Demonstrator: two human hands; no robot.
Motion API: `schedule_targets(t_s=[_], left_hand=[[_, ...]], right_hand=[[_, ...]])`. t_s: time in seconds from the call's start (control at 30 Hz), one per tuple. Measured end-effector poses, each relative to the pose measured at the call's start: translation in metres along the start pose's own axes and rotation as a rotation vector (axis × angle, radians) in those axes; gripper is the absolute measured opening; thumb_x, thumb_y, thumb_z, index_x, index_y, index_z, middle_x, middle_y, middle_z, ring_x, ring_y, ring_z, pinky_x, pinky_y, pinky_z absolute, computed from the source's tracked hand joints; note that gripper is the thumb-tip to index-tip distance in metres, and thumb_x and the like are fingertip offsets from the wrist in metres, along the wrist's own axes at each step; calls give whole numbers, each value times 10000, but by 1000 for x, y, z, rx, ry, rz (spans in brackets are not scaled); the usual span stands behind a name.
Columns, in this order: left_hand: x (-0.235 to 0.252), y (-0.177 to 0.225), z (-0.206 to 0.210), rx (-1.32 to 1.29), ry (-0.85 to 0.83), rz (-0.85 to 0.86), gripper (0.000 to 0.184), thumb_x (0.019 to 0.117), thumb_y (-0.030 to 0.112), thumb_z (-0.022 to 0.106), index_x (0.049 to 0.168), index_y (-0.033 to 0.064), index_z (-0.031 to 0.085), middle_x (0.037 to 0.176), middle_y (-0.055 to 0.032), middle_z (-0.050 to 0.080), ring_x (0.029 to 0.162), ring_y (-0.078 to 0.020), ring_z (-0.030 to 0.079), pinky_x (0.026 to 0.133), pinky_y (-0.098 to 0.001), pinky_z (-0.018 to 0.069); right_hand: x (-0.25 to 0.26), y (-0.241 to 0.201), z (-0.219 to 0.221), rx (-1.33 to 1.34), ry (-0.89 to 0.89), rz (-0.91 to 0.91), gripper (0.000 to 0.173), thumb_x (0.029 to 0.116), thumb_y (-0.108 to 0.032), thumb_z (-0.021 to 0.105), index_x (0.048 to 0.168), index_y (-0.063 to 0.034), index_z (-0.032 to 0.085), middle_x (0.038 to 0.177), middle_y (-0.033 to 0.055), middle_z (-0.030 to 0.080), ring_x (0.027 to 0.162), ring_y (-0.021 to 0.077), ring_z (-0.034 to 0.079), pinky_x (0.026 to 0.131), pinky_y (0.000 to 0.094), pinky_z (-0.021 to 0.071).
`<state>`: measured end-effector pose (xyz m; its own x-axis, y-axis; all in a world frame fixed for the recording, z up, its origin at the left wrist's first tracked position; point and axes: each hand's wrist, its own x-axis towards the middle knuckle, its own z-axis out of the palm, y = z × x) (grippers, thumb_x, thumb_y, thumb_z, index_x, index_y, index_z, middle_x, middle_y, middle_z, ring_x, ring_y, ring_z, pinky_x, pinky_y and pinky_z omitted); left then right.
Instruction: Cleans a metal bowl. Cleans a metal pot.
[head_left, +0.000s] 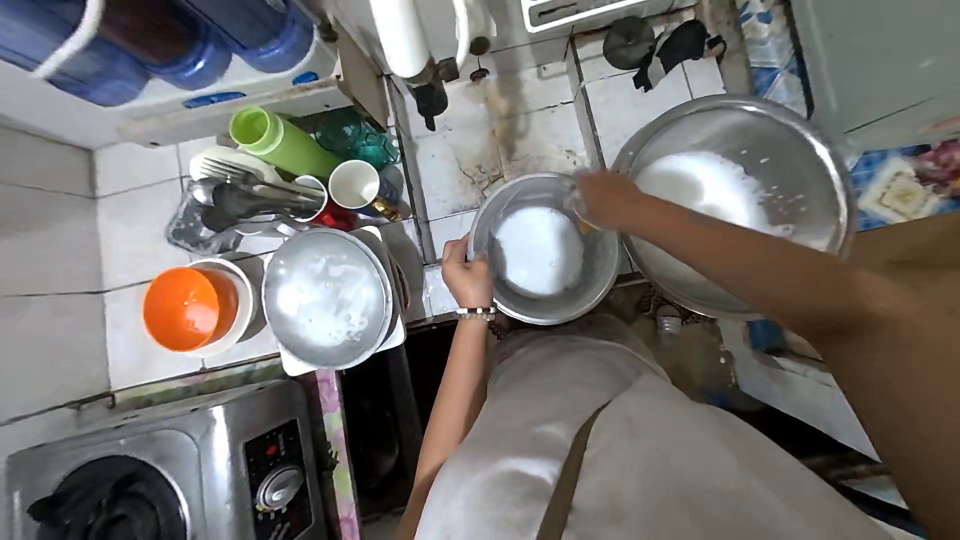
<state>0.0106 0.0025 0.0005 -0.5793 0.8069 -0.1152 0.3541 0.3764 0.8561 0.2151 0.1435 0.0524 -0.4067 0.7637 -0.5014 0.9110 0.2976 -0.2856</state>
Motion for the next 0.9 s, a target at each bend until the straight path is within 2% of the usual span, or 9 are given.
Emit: schedule_targets(t_s=[0.1,0.17,0.23,0.3,0.4,0.47,0.6,0.77,0.9], left_hand=[[-6,-1,-5,137,3,136,412,925,-2,623,1335,29,655,1311,-183,646,1139,-289,650,938,-449,542],[-7,4,-9,436,-63,362,523,939,-1,579,1460,19,541,1469,-174,568,1385,-357,516,1144,-571,379],[-7,18,-9,791,-325,498,608,919,-33,586,1512,-19,457,1622,-147,393,1543,-397,250,1190,-727,92],[-8,35,-2,1229,-777,389,615,957,117,648,1505,-65,438,1674,-216,236,1578,-394,95,1217,-679,-8],[7,22,18,1668,-1192,247,823,998,514,565,1548,-54,338,1673,-282,145,1576,-412,51,1244,-592,-1],[16,17,28,1657,-1231,211,875,991,498,599,1555,-91,281,1673,-305,92,1577,-418,-8,1247,-573,-11],[19,1,70,1538,-1169,334,861,933,534,657,1491,-79,424,1620,-341,235,1542,-497,97,1220,-669,19],[-12,30,97,1251,-1380,286,628,1063,374,469,1481,-94,434,1616,-317,278,1557,-438,121,1234,-606,-91],[-27,69,58,973,-1629,68,485,1133,222,308,1399,-140,493,1459,-349,481,1406,-470,429,1163,-600,293]], right_hand=[[-31,-2,15,4,24,-2,416,1054,-155,534,1342,145,541,1451,348,487,1402,493,441,1132,610,391],[-35,-4,24,37,79,-47,591,1012,-45,552,1502,183,314,1595,379,275,1536,495,203,1252,566,201],[-23,3,33,152,212,-117,609,955,10,613,1489,158,362,1530,368,400,1473,494,352,1212,577,297],[-10,8,34,291,239,-144,550,976,-43,617,1482,78,437,1402,319,557,1314,466,554,1103,592,444],[-9,1,30,422,226,-186,505,1001,-68,599,1488,10,490,1376,286,598,1253,444,608,1083,581,462],[-11,-5,32,422,258,-213,482,1006,-46,587,1476,19,500,1412,278,577,1278,435,596,1100,558,455],[-16,-6,41,465,310,-186,482,999,-10,566,1474,29,496,1430,277,565,1272,428,605,1093,542,473],[-25,-8,45,455,370,-170,423,1008,29,511,1431,11,525,1450,286,530,1277,435,596,1066,518,497],[-33,-15,45,155,503,-287,281,943,92,576,1189,23,694,1363,299,565,1271,511,533,1020,638,438]])
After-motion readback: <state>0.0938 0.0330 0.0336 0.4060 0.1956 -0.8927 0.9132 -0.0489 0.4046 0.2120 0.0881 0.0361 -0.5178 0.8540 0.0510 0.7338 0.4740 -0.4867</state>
